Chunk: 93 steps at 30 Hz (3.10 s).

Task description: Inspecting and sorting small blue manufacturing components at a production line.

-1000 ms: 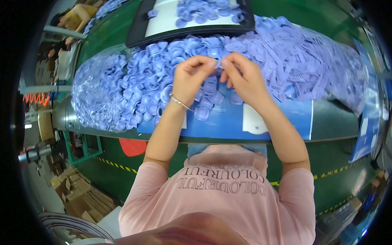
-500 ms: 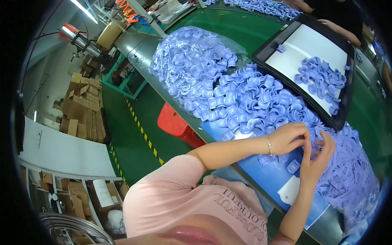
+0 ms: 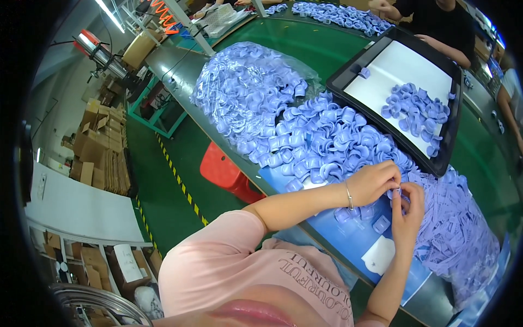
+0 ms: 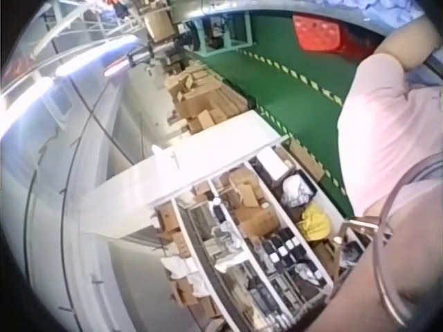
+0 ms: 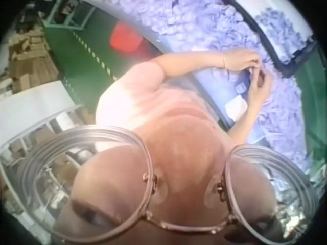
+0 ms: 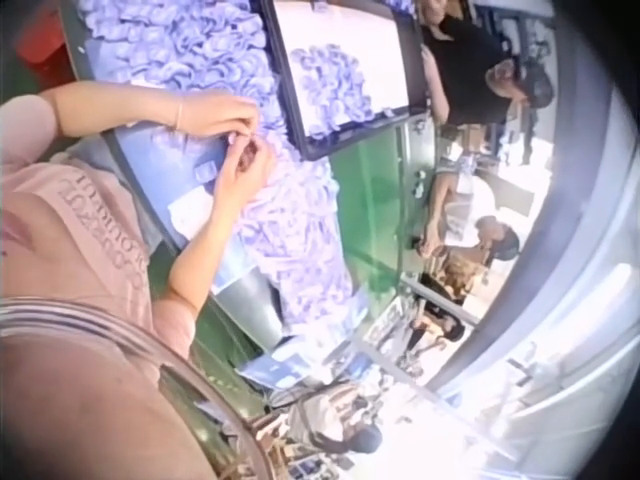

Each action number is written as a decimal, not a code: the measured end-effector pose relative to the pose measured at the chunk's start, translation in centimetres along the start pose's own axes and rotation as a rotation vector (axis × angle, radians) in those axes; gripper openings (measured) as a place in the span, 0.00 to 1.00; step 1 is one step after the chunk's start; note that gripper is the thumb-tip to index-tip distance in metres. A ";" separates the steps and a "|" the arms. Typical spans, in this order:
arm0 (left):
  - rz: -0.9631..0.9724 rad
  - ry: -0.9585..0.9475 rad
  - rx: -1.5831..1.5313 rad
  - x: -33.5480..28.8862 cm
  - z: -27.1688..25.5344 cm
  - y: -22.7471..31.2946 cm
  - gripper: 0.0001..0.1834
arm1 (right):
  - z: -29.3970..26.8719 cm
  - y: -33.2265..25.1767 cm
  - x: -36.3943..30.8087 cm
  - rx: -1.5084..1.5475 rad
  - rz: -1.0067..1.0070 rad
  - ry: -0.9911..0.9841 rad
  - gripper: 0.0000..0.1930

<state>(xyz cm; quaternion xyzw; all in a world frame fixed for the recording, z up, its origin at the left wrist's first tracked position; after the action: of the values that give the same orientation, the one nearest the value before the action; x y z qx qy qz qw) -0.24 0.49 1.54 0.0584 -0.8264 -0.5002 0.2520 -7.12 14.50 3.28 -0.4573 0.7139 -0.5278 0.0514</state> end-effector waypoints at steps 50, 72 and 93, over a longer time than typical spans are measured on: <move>-0.145 -0.178 -0.130 -0.4 0.3 0.9 0.15 | -0.7 0.4 -0.2 -0.095 -0.122 0.361 0.05; -0.123 0.019 -0.035 -0.3 0.4 0.7 0.14 | -1.0 -0.2 -0.3 -0.695 -0.421 0.288 0.09; -0.135 0.038 -0.112 -0.2 0.4 -0.1 0.16 | -1.0 -0.7 -0.1 -0.718 -0.424 0.202 0.08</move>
<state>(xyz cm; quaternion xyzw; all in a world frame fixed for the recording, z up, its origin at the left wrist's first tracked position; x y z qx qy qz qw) -0.28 0.85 1.20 0.1093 -0.7863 -0.5603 0.2364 -7.21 15.28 4.21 -0.5289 0.7439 -0.2868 -0.2909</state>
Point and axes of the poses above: each hand's wrist, its own x-axis towards the middle knuckle, its own z-axis out of the palm, y = z × x, the point moved 1 cm from there along x, towards the middle knuckle, and after that the axes turned 9 degrees about -z, right-handed, at the moved point
